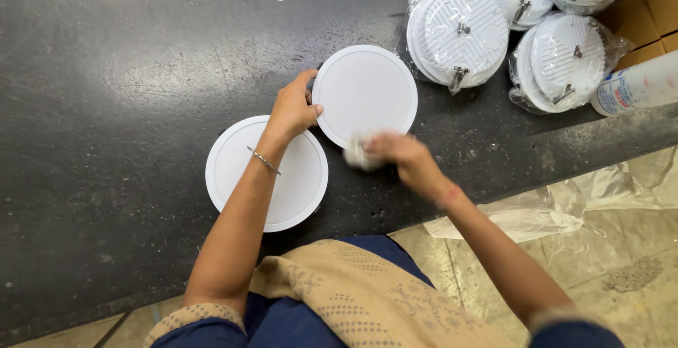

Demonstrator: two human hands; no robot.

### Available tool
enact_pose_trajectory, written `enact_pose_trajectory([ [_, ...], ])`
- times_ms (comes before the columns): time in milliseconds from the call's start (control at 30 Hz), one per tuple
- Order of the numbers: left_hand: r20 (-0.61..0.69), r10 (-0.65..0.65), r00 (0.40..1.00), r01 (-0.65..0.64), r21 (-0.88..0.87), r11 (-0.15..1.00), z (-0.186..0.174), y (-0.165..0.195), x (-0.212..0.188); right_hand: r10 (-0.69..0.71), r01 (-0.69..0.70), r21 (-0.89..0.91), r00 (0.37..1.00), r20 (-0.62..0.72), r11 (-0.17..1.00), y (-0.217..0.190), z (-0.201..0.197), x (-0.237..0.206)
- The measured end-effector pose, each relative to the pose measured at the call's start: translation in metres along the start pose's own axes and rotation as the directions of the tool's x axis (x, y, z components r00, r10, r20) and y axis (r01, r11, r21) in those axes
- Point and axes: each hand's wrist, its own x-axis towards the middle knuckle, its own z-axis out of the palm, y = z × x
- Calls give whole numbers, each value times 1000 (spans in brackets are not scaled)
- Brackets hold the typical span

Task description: The person unwraps round LED panel light fixtures from plastic bags on a workbench, wipes each panel surface with a cloth, and stacks the cleaned panels in groups. They also rewrap some fixtures in plastic and set them aside with the packaged units.

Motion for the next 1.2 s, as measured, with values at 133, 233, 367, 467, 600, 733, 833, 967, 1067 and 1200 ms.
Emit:
enact_pose_trajectory([
  [133, 18, -33, 999, 34, -59, 998, 0, -3, 2, 207, -191, 262, 978, -37, 946, -7, -20, -16],
  [233, 9, -23, 1000, 23, -73, 997, 0, -10, 5, 283, -276, 73, 878, -386, 958, 16, -33, 45],
  [367, 31, -22, 999, 25, -113, 993, 3, -22, 11, 74, -162, -218, 930, -361, 962, 22, -2, 104],
  [467, -5, 45, 999, -45, -66, 997, 6, -27, 16, 9, -12, -54, 999, -52, 998, 1, 20, 72],
  [600, -29, 169, 985, -163, 134, 977, 0, -22, 25, 113, -172, 182, 949, 295, 968, -10, -16, 6],
  [733, -77, 93, 993, -99, -80, 992, -61, -17, 59, 298, -363, 247, 918, 263, 899, -2, -43, -42],
  [833, -492, 47, 869, -196, -256, 947, -134, -13, 116, 395, -457, 287, 884, 250, 842, 15, -27, -90],
  [967, -935, -51, 350, -131, -102, 986, -244, -12, 171, 475, -540, 307, 839, 265, 784, 57, 36, -146],
  [1067, -949, -190, 252, -89, -219, 972, -288, 0, 182, 672, -735, 252, 677, 300, 629, 80, 72, -172],
  [1200, -785, -358, 506, -332, -560, 759, -304, 9, 186, 747, -797, 240, 603, 279, 554, 87, 78, -178],
])
